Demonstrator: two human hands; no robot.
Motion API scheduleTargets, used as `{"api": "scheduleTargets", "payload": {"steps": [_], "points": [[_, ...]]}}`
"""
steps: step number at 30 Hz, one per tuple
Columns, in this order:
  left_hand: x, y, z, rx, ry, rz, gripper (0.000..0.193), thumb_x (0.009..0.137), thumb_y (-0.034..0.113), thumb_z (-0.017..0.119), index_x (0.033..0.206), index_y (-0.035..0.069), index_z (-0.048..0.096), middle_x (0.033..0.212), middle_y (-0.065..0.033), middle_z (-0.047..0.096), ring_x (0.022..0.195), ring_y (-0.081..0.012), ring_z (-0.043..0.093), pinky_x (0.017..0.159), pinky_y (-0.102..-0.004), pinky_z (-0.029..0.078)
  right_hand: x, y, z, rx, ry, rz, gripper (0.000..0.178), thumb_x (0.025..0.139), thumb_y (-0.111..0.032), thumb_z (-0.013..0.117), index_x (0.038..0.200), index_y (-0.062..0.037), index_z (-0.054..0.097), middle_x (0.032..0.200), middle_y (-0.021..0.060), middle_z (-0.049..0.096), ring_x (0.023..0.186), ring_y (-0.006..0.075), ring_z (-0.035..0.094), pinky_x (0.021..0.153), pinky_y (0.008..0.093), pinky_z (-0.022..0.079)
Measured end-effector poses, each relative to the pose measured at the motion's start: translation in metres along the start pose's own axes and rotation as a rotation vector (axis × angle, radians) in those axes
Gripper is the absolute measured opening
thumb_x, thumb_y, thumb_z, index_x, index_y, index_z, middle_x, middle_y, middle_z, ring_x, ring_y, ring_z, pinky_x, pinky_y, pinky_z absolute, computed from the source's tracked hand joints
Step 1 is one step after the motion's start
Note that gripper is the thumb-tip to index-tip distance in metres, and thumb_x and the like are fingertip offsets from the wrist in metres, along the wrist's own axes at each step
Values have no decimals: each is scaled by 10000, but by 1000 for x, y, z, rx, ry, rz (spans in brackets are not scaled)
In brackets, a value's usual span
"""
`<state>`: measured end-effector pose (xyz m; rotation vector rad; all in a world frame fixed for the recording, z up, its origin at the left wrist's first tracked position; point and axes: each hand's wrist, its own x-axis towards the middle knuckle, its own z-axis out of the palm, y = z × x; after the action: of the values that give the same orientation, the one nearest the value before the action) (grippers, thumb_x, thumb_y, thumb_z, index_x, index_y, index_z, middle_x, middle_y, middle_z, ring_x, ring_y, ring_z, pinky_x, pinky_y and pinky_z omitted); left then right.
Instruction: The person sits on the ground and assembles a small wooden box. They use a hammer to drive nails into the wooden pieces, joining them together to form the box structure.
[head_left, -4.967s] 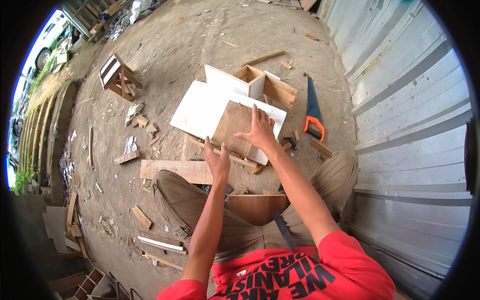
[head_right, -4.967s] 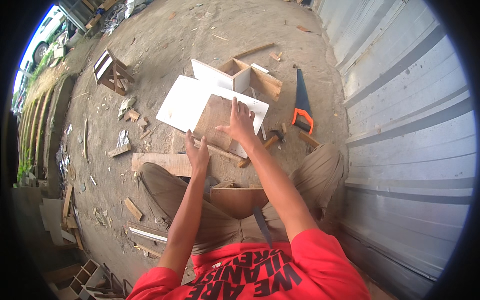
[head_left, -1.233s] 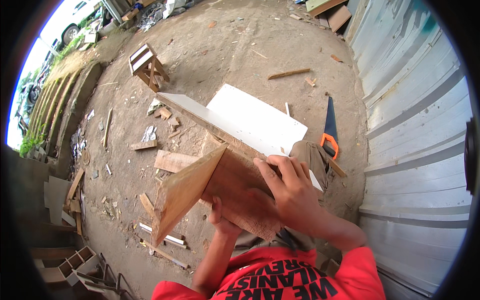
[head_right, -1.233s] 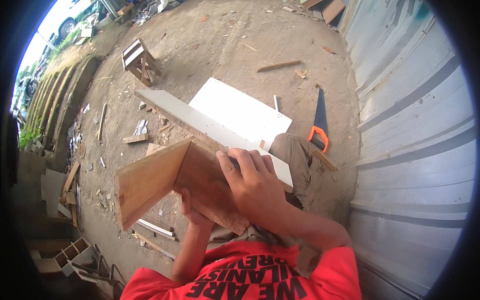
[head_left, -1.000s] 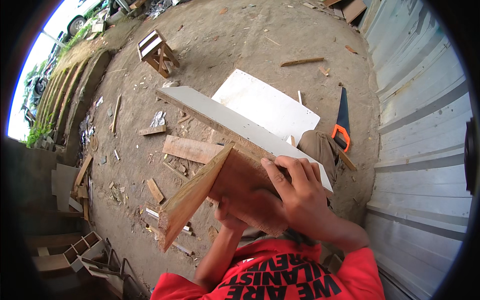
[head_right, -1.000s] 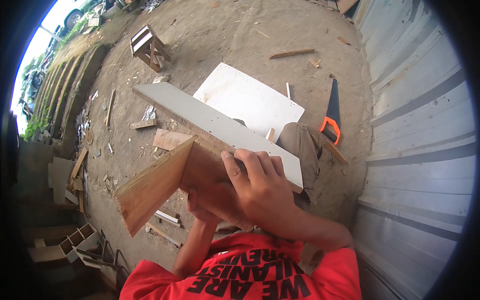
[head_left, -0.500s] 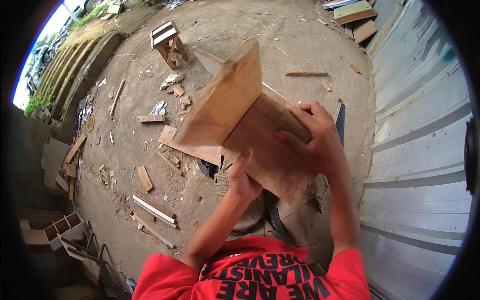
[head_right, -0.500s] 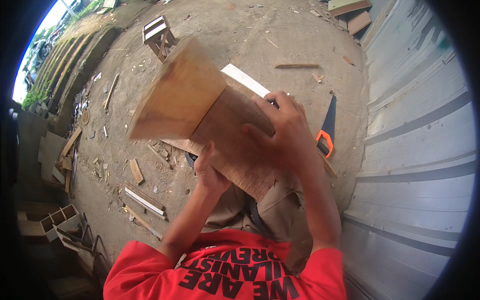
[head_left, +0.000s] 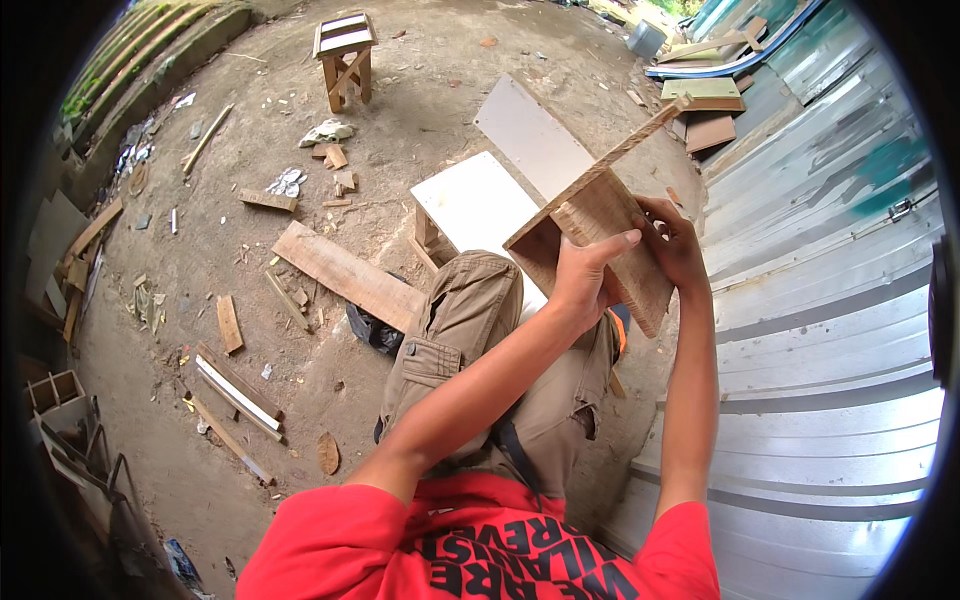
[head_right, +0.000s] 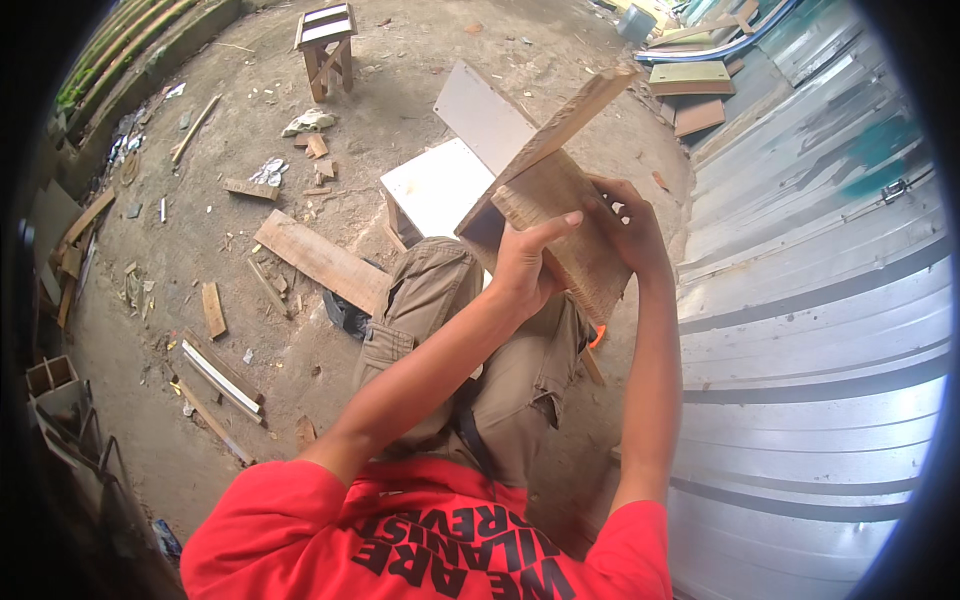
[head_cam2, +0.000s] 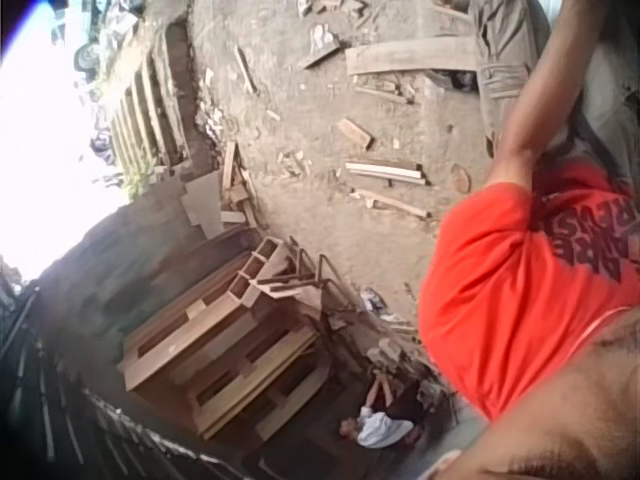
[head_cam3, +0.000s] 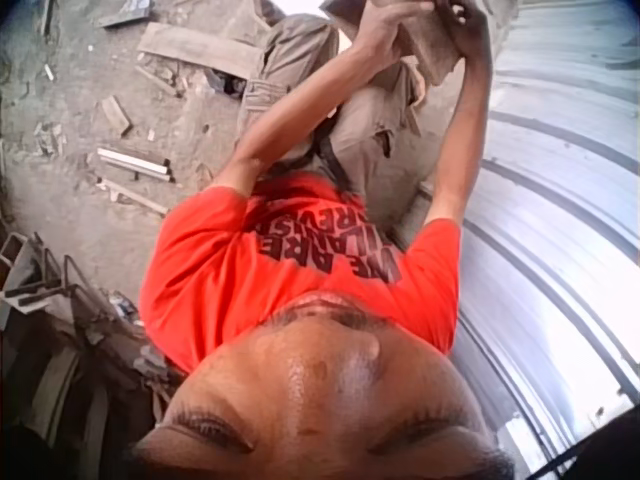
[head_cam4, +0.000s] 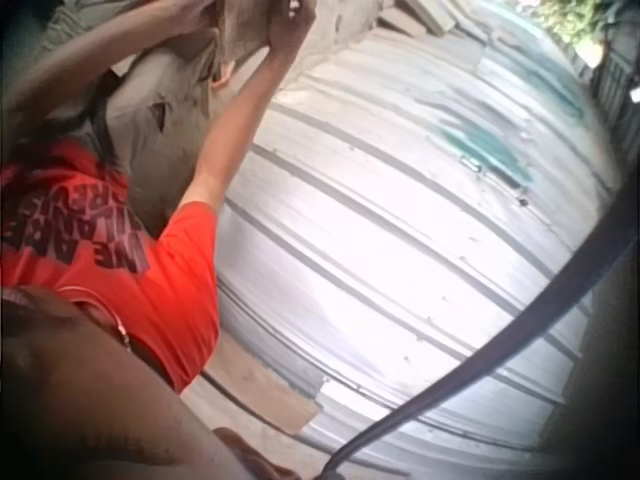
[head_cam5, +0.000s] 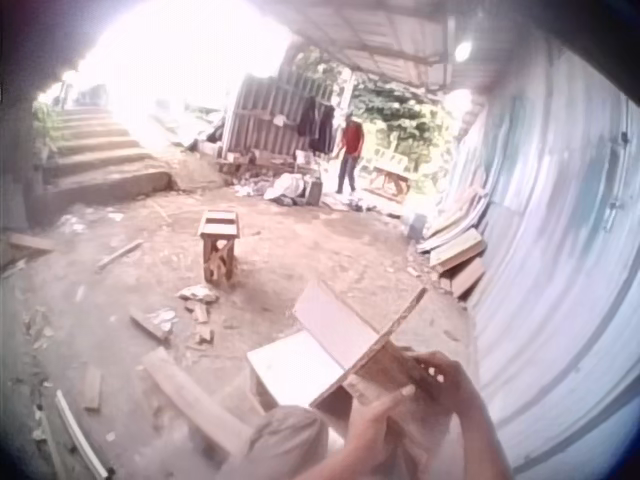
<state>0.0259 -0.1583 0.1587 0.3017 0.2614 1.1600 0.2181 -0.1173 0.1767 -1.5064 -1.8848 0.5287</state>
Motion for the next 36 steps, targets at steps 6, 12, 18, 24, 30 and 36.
{"api": "scheduleTargets", "payload": {"steps": [6,12,18,24,30,36], "points": [[24,-30,-6,46,22,89,561,873,122,716,1323,32,395,1222,-142,551,1119,-278,593,862,-517,562,-12,23,-4,6,82,74,393,936,-292,671,1264,-76,655,1114,27,677,992,135,584,832,328,460],[23,-43,7,107,132,215,460,900,130,703,1242,-31,440,1160,-139,613,1048,-196,611,897,-334,503,-25,11,-10,-135,79,128,481,975,-357,607,1362,-75,568,1304,97,598,1180,212,570,967,369,444],[22,-55,1,242,25,137,593,937,370,655,1309,-11,394,1233,-144,571,1100,-217,587,920,-376,500,-40,-8,-10,-83,-33,-32,737,952,-536,571,1507,-89,380,1494,186,417,1407,349,360,1129,459,323],[16,-59,-16,-66,-305,-134,933,948,759,218,1540,40,162,1499,-184,342,1348,-331,419,1071,-540,420,-47,-13,-9,-65,-58,-17,958,828,-692,634,1508,-71,370,1533,227,326,1457,378,261,1175,475,255],[19,-76,-18,-76,-352,-47,798,1019,632,185,1550,38,153,1530,-177,297,1409,-322,336,1106,-547,367,-56,-5,-8,68,11,94,944,836,-596,674,1499,-7,351,1520,216,368,1436,350,313,1172,433,266],[25,-101,-19,-143,-374,-51,632,1068,471,237,1527,39,207,1508,-163,321,1387,-296,361,1132,-474,341,-68,-1,-10,192,94,180,891,843,-521,673,1491,5,359,1484,207,417,1411,321,355,1165,410,278]]}}
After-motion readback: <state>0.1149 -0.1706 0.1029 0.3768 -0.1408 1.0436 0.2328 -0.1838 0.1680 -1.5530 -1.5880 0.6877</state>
